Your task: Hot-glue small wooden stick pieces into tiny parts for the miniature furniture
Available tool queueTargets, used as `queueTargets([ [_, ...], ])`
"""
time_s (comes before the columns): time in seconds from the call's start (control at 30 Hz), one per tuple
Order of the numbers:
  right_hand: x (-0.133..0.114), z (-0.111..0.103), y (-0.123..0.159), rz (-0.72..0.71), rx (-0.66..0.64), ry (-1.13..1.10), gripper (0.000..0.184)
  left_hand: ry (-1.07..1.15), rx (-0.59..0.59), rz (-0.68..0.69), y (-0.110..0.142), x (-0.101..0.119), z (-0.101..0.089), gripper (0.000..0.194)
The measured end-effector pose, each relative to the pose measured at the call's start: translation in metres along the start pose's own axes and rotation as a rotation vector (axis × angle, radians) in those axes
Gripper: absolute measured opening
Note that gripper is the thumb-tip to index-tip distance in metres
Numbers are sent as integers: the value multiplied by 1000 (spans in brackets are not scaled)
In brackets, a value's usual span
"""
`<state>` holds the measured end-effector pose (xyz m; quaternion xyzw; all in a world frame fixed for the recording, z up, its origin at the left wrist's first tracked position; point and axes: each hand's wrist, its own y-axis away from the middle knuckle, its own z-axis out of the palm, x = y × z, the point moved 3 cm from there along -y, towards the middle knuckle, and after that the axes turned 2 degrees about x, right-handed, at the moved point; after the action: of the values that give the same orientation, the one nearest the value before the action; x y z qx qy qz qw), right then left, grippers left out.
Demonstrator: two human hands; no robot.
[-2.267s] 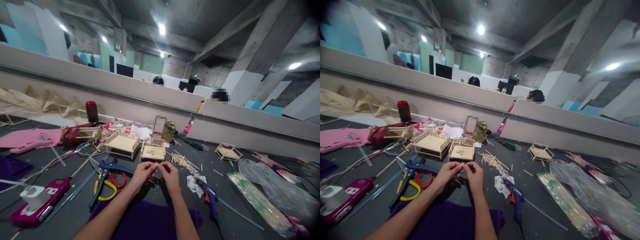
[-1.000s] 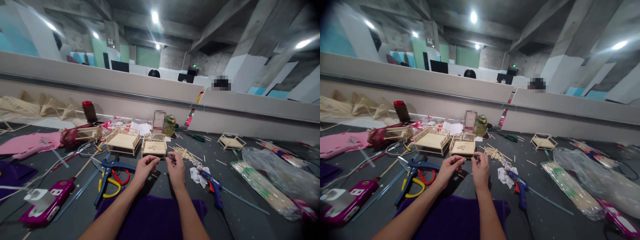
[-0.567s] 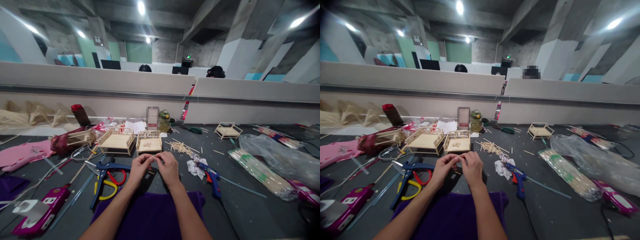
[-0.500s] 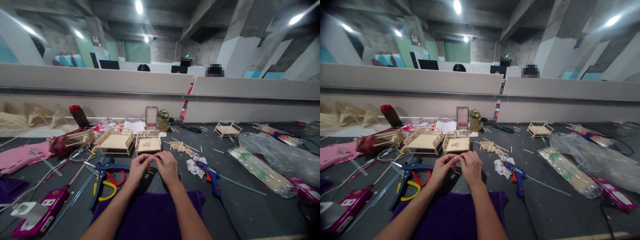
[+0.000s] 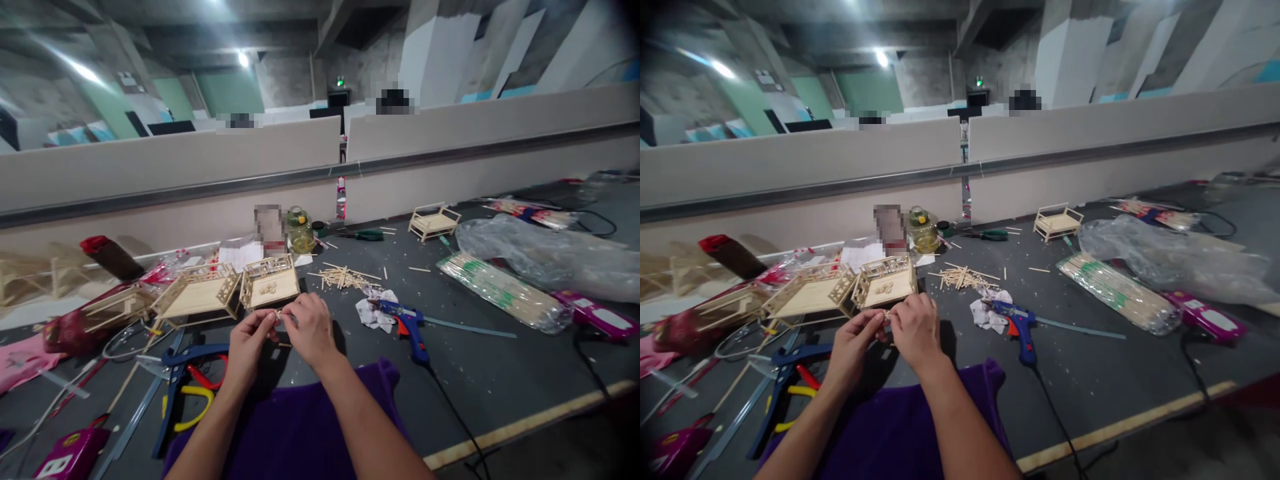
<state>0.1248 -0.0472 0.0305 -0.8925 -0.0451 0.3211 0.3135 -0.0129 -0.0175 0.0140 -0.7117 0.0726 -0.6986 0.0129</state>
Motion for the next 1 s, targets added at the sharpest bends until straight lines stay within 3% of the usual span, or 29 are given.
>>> queueTargets([
  [0.1,1,0,-1,42,17,-41,9,-86,51,42,1,3,-1,28],
  [0.27,5,-5,-4,135,68,-130,11,-271,438,284,-3,8,-22,29],
  [0.33,7,-6,-5,177,80,-203,11,-326,520,319,-9,4,-31,38],
  [0.4,9,-7,-7,224,91,-291,11,-345,501,277,-17,-2,-36,46],
  [0.53,15,-2,-7,366,104,-523,10,-204,352,165,-30,-18,-36,53],
  [0.63,23,10,-5,568,83,-865,6,-136,330,143,-34,-25,-37,51],
  [0.73,29,21,-3,723,57,-1104,15,-115,326,132,-35,-28,-39,53],
  [1.0,29,30,1,826,-29,-1219,32,-126,286,68,-27,-29,-37,65],
])
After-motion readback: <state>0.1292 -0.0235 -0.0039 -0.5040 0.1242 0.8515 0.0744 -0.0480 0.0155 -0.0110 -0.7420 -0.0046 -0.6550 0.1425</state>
